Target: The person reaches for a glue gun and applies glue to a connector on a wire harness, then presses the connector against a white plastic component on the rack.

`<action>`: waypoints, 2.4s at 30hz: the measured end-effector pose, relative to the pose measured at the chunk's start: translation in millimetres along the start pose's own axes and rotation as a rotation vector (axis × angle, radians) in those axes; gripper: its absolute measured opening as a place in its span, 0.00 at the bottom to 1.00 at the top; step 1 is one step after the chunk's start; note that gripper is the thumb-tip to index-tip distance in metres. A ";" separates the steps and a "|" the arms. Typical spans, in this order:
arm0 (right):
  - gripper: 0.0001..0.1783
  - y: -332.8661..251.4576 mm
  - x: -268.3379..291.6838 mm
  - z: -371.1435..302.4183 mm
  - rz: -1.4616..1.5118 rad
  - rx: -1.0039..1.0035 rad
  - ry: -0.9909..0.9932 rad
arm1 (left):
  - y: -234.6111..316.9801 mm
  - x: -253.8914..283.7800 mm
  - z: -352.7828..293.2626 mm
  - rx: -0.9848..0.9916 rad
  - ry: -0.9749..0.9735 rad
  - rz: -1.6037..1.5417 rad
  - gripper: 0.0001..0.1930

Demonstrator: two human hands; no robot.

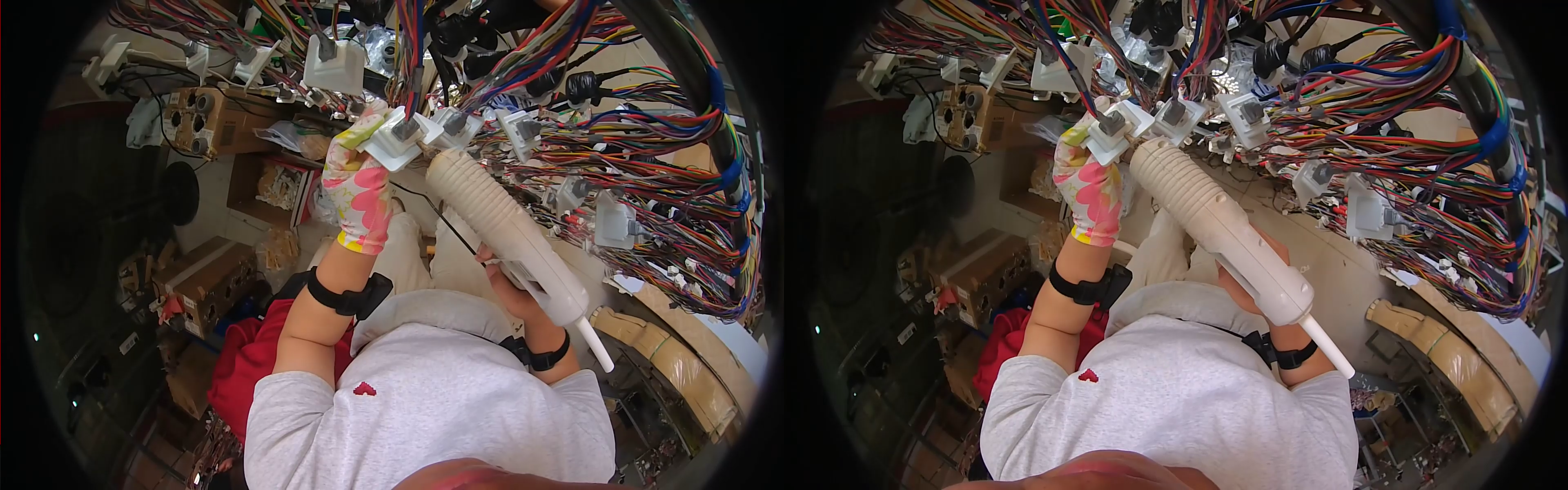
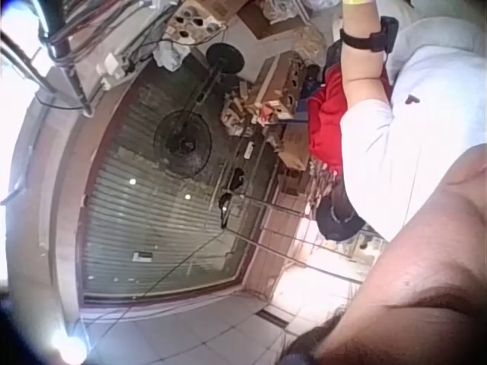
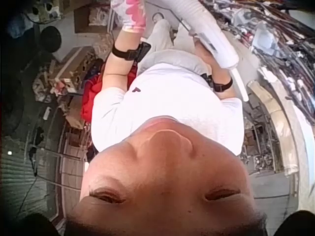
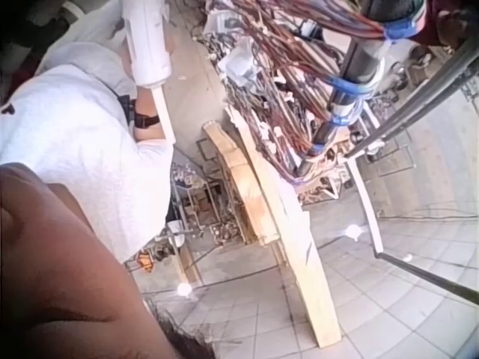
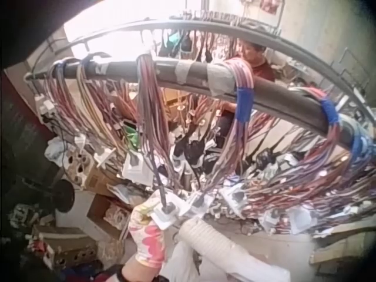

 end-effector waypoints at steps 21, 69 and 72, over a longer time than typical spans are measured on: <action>0.16 -16.5 21.3 -1.3 -0.870 -0.454 -0.273 | -1.0 10.0 -4.9 0.033 0.025 0.033 0.15; 0.16 -21.8 22.9 -1.3 -0.860 -0.486 -0.294 | -9.0 16.9 -1.4 0.016 -0.009 -0.024 0.15; 0.17 -22.4 23.7 -0.4 -0.898 -0.459 -0.369 | -7.4 14.3 0.7 -0.018 -0.013 -0.068 0.14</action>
Point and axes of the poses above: each hand's wrist, its own z-axis towards the middle knuckle, its own x-axis out of the back of the hand, y = z × x, the point moved 2 cm from there along z, towards the middle knuckle, and after that the axes turned 12 degrees about -y, right-handed, at the moved point
